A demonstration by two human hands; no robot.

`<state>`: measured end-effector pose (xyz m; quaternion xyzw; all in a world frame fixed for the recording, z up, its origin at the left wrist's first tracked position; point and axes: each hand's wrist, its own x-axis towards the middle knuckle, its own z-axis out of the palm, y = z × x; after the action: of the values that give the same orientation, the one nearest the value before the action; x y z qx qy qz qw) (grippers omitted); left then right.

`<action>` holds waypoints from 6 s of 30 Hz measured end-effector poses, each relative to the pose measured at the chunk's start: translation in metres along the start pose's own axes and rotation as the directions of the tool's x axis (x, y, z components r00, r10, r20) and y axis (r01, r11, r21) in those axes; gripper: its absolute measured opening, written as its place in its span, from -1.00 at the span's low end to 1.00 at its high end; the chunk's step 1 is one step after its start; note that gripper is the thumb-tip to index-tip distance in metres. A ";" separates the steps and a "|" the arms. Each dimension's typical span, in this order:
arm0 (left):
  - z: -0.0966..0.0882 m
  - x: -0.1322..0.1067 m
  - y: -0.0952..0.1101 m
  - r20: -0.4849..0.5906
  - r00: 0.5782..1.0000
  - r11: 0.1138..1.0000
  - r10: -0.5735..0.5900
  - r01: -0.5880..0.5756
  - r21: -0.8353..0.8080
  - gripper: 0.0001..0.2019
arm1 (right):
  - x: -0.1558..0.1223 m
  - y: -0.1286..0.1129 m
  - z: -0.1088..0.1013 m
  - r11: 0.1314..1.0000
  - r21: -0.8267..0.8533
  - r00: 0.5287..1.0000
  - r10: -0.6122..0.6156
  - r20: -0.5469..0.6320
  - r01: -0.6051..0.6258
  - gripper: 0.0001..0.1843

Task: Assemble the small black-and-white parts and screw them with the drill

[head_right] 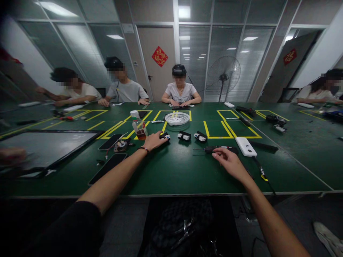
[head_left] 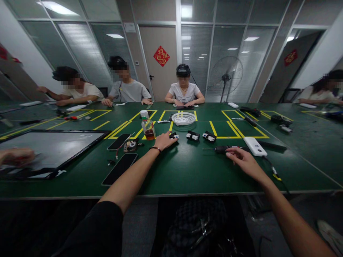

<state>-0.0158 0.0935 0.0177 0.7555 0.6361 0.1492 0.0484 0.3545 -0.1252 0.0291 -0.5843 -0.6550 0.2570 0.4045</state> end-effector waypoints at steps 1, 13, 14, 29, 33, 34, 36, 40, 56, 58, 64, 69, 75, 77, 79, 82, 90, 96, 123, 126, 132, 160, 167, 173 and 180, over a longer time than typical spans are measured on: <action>0.000 -0.001 0.000 -0.006 1.000 1.000 -0.006 0.006 -0.005 -0.18 | 0.004 0.001 -0.004 1.000 -0.023 1.000 -0.007 -0.016 0.007 -0.54; -0.022 -0.063 0.018 -0.475 0.865 0.944 0.159 -0.274 -0.184 -0.34 | 0.157 0.022 0.028 0.876 -0.473 0.995 0.103 -0.008 -0.095 -0.23; -0.023 -0.071 0.021 -0.492 0.849 0.929 0.194 -0.320 -0.186 -0.36 | 0.169 0.023 0.034 0.863 -0.489 0.988 0.154 0.021 -0.125 -0.18; -0.032 -0.102 0.024 -0.397 0.894 0.815 0.210 -0.384 -0.434 -0.51 | 0.166 0.018 0.016 0.940 -0.262 0.964 0.249 0.092 -0.218 -0.27; -0.037 -0.097 0.040 -0.260 0.932 0.680 0.252 -0.362 -0.638 -0.49 | 0.139 -0.025 0.014 0.993 -0.059 0.944 0.118 0.308 -0.105 -0.32; -0.039 -0.095 0.044 -0.209 0.935 0.629 0.286 -0.348 -0.695 -0.48 | 0.132 -0.038 0.017 0.997 -0.016 0.925 0.078 0.372 -0.077 -0.32; -0.044 -0.093 0.051 -0.068 0.918 0.534 0.390 -0.285 -0.796 -0.46 | 0.118 -0.061 0.027 0.998 0.059 0.848 -0.002 0.530 -0.035 -0.32; -0.052 -0.099 0.055 0.233 0.776 0.473 0.586 -0.093 -0.876 -0.39 | 0.095 -0.094 0.046 0.994 0.075 0.750 -0.112 0.652 0.083 -0.36; -0.046 -0.112 0.058 0.347 0.622 0.470 0.702 -0.039 -0.882 -0.60 | 0.088 -0.094 0.070 0.958 -0.047 0.700 -0.171 0.694 0.281 -0.31; -0.044 -0.110 0.057 0.443 0.540 0.511 0.715 0.029 -0.859 -0.61 | 0.088 -0.094 0.071 0.963 -0.039 0.685 -0.162 0.710 0.268 -0.33; -0.027 -0.098 0.062 0.535 0.483 0.526 0.694 0.168 -0.834 -0.71 | 0.081 -0.089 0.066 0.955 -0.041 0.683 -0.180 0.708 0.294 -0.41; -0.017 -0.091 0.073 0.492 0.541 0.448 0.682 0.223 -0.866 -0.74 | 0.083 -0.078 0.058 0.965 -0.057 0.765 -0.167 0.622 0.258 -0.46; -0.013 -0.096 0.076 0.395 0.646 0.357 0.653 0.197 -0.913 -0.67 | 0.087 -0.064 0.065 0.996 -0.010 0.816 -0.071 0.574 0.094 -0.41; -0.009 -0.095 0.074 0.356 0.690 0.310 0.631 0.196 -0.930 -0.67 | 0.088 -0.064 0.072 0.998 0.026 0.839 -0.067 0.540 0.063 -0.42; -0.002 -0.091 0.069 0.327 0.734 0.263 0.595 0.206 -0.943 -0.70 | 0.088 -0.066 0.076 0.996 0.057 0.870 -0.084 0.486 0.065 -0.44; 0.012 -0.084 0.059 0.304 0.811 0.191 0.499 0.240 -0.952 -0.73 | 0.086 -0.063 0.063 0.994 -0.009 0.945 -0.097 0.312 0.105 -0.42; 0.029 -0.079 0.041 0.245 0.926 0.007 0.288 0.254 -0.967 -0.71 | 0.033 0.027 -0.070 0.772 -0.480 0.908 0.325 -0.265 -0.417 -0.17; 0.032 -0.080 0.039 0.205 0.948 -0.046 0.245 0.222 -0.974 -0.67 | -0.002 0.064 -0.071 0.703 -0.498 0.809 0.588 0.007 -0.507 -0.29; 0.028 -0.073 0.033 0.057 0.992 -0.040 0.113 0.062 -0.997 -0.60 | -0.011 -0.020 0.039 0.219 0.961 0.986 0.034 0.165 -0.169 -0.46; 0.031 -0.073 0.032 0.030 0.996 0.020 0.079 0.029 -0.999 -0.56 | -0.013 -0.014 0.042 0.238 0.961 0.984 0.142 0.107 -0.139 -0.54; 0.031 -0.075 0.032 -0.046 0.998 0.129 0.052 -0.052 -0.990 -0.50 | -0.024 -0.017 0.048 0.387 0.915 0.983 0.179 0.047 -0.115 -0.69; 0.038 -0.106 0.032 -0.162 0.982 0.675 0.097 -0.184 -0.714 -0.29 | -0.058 -0.008 0.072 0.554 0.777 0.948 0.086 0.305 -0.300 -0.71; 0.034 -0.108 0.034 -0.157 0.983 0.684 0.091 -0.177 -0.708 -0.29 | -0.060 -0.011 0.074 0.588 0.743 0.942 0.113 0.316 -0.320 -0.70; 0.031 -0.111 0.036 -0.154 0.984 0.671 0.087 -0.172 -0.721 -0.30 | -0.060 -0.015 0.073 0.580 0.752 0.947 0.130 0.295 -0.314 -0.71; 0.032 -0.110 0.036 -0.168 0.980 0.674 0.106 -0.195 -0.713 -0.30 | -0.060 -0.019 0.072 0.573 0.749 0.941 0.140 0.309 -0.331 -0.70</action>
<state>0.0111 -0.0169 -0.0213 0.7147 0.4623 0.4341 0.2949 0.2837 -0.1779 -0.0077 -0.3953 -0.4287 0.6331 0.5091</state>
